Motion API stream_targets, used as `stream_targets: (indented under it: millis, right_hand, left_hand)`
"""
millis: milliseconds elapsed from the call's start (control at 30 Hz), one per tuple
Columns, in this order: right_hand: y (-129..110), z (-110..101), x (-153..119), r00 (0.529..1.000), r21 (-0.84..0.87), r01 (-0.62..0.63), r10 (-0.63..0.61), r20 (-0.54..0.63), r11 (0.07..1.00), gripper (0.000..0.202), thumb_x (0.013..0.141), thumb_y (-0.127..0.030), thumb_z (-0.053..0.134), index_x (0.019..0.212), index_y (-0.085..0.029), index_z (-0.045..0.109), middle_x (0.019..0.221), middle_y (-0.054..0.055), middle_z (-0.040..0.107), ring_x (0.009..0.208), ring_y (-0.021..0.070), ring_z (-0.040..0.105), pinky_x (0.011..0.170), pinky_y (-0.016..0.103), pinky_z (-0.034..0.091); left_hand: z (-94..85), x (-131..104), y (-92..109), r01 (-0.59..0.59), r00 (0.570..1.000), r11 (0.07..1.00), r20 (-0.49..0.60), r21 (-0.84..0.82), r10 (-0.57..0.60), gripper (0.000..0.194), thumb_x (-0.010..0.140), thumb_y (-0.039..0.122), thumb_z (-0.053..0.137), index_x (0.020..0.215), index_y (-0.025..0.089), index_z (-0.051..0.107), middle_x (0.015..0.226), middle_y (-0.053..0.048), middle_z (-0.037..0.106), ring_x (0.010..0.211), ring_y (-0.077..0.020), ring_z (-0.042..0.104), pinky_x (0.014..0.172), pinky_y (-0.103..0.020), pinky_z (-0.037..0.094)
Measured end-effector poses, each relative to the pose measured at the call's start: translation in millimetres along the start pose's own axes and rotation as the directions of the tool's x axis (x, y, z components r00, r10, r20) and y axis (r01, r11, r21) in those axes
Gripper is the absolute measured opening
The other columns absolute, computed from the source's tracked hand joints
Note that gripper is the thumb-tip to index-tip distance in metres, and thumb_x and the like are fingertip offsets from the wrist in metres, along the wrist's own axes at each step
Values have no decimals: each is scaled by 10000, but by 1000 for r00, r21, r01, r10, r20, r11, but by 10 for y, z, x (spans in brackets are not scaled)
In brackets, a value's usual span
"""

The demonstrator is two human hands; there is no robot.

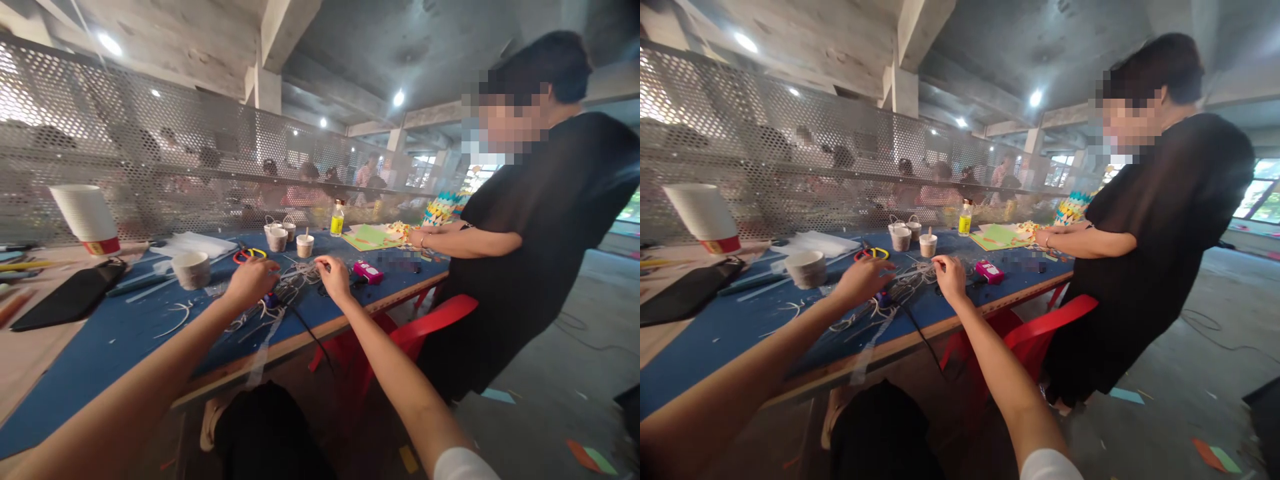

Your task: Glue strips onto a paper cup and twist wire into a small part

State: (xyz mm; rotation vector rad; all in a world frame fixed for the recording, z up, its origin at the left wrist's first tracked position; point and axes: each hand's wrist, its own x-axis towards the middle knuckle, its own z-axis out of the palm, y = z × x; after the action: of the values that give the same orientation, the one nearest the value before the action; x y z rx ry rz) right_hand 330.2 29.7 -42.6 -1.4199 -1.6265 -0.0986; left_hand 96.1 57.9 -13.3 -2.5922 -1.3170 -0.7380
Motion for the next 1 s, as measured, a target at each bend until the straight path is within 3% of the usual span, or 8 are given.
stream_targets:
  millis: [100,233,367,500,633,767,900,1000]
  right_hand:
    - [-24,-11,11,1000,146,7,-8,12,989,223,924,-236,460,1025,-179,650,962,49,716,939,157,640,904,253,436]
    - [-72,-63,54,1000,288,11,-2,-31,958,248,929,-246,419,1029,-162,630,938,59,698,875,150,651,848,248,469]
    - [-184,-183,150,996,439,41,-2,-89,898,244,939,-304,432,1024,-176,621,829,28,645,738,130,630,716,230,494]
    - [-440,-327,212,994,579,105,-107,-31,809,220,942,-353,469,1021,-212,618,823,-2,614,486,58,510,495,187,430]
    - [-705,-394,208,963,605,122,-241,119,786,208,940,-343,486,1044,-231,627,854,-6,629,500,50,526,492,176,446]
    - [-660,-350,237,946,617,75,-251,204,784,256,956,-348,436,1106,-222,601,874,1,657,478,47,539,492,176,468]
    - [-356,-229,251,967,399,4,-105,231,917,306,897,-210,482,1180,-229,597,1128,47,656,476,24,540,522,178,487]
    - [-185,-127,194,881,233,-36,-79,466,972,366,817,-154,588,1174,-218,636,1094,41,687,527,60,581,558,202,495]
  left_hand:
    - [219,141,127,18,1000,1000,15,4,-18,278,799,244,567,1010,201,742,1046,-130,738,1067,-343,614,898,-409,454]
    - [376,160,98,41,999,999,20,-27,-40,284,765,174,558,974,198,751,993,-137,751,1027,-358,636,852,-427,466]
    - [378,151,55,54,999,995,5,-89,-54,242,790,206,560,937,206,752,1007,-128,749,1034,-342,638,881,-420,459]
    - [309,180,148,25,997,967,-65,-254,-43,322,836,281,563,1126,211,684,1152,-99,707,1088,-276,620,944,-368,448]
    - [239,190,269,-61,998,579,-44,-813,44,379,814,344,632,1155,181,662,1076,-87,716,931,-239,666,818,-336,505]
    - [164,165,297,22,999,373,31,-927,18,280,800,413,662,869,150,726,777,-52,710,754,-203,652,730,-316,500]
    - [71,147,288,69,990,193,44,-979,-131,341,736,468,733,842,144,715,845,-75,727,793,-204,659,803,-349,508]
    - [35,137,281,71,988,100,56,-992,-143,339,727,462,752,847,147,714,893,-83,731,814,-197,657,844,-364,504]
